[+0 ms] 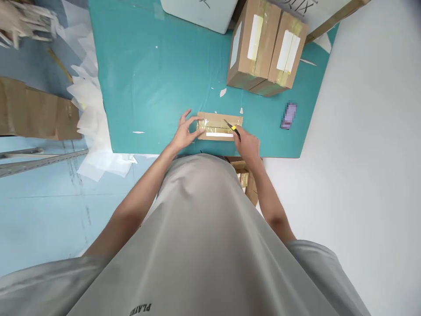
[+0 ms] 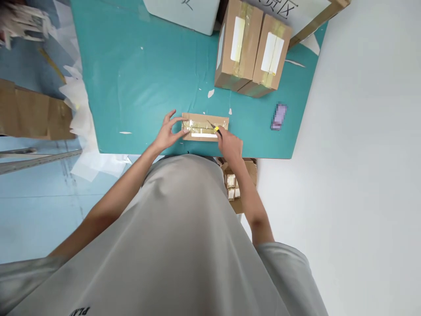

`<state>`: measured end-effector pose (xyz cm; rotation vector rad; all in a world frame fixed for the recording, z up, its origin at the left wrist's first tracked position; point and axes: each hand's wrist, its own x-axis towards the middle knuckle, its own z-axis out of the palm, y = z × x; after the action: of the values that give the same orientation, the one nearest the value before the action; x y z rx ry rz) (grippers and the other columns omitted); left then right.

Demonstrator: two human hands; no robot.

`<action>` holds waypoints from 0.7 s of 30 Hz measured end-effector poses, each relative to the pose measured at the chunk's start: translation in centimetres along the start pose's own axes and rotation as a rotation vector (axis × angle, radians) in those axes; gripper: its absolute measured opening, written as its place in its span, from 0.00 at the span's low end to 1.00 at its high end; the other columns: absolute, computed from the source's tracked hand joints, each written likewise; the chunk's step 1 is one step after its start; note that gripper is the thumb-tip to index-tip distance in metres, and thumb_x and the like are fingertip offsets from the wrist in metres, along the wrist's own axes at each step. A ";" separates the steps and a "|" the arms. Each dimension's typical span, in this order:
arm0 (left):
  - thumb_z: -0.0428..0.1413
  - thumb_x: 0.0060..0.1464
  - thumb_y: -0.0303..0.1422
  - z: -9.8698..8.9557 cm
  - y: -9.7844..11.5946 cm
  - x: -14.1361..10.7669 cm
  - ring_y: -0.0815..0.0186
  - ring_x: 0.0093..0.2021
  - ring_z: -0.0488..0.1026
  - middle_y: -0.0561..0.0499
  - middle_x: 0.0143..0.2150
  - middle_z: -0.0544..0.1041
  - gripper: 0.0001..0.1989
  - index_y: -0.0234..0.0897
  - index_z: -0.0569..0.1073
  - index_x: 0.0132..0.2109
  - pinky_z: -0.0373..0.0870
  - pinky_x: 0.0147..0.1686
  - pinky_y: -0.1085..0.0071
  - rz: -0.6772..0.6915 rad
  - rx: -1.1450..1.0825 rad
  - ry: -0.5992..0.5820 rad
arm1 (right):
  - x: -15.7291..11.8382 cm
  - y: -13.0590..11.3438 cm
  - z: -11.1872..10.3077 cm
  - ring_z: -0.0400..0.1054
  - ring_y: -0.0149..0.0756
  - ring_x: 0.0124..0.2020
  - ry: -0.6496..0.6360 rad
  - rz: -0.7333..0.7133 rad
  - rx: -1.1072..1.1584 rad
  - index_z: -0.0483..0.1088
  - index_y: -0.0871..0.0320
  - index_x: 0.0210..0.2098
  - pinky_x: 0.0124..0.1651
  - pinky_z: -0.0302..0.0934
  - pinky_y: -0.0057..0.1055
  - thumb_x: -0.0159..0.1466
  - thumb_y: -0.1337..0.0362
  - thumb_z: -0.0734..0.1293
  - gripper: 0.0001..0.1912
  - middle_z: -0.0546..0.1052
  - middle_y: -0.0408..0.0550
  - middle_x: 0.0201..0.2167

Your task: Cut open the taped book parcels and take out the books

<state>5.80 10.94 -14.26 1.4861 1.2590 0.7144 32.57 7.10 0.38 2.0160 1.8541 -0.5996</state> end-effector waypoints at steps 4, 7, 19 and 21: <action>0.66 0.56 0.61 0.7 -1.3 0.4 0.39 0.80 0.52 0.36 0.76 0.61 0.34 0.45 0.78 0.60 0.52 0.76 0.38 -0.020 -0.007 -0.037 | 1.3 -3.1 -1.5 0.79 0.48 0.49 -0.085 -0.214 -0.140 0.66 0.52 0.71 0.43 0.60 0.32 0.83 0.57 0.47 0.27 0.83 0.57 0.56; 0.66 0.57 0.58 1.0 -2.0 0.2 0.40 0.79 0.55 0.36 0.75 0.63 0.33 0.45 0.77 0.62 0.58 0.74 0.40 -0.033 -0.061 -0.050 | 2.5 -4.8 -1.9 0.79 0.49 0.50 -0.143 -0.310 -0.223 0.68 0.56 0.69 0.44 0.60 0.34 0.83 0.58 0.48 0.26 0.83 0.60 0.55; 0.64 0.60 0.49 1.3 -2.2 -0.1 0.45 0.72 0.65 0.38 0.72 0.67 0.29 0.44 0.75 0.64 0.76 0.58 0.54 -0.043 -0.122 -0.066 | 4.8 -6.5 -1.8 0.79 0.51 0.52 -0.177 -0.465 -0.362 0.71 0.60 0.65 0.48 0.61 0.39 0.79 0.69 0.52 0.23 0.82 0.63 0.55; 0.64 0.60 0.49 1.3 -2.0 -0.1 0.46 0.71 0.66 0.38 0.71 0.68 0.28 0.43 0.76 0.64 0.76 0.58 0.55 -0.032 -0.127 -0.057 | 5.0 -6.8 -1.9 0.79 0.51 0.51 -0.184 -0.466 -0.370 0.71 0.60 0.65 0.48 0.62 0.39 0.78 0.71 0.53 0.23 0.82 0.63 0.55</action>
<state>6.24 10.28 -16.55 1.3708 1.1708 0.7128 26.27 12.95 -0.33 1.2622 2.1403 -0.4905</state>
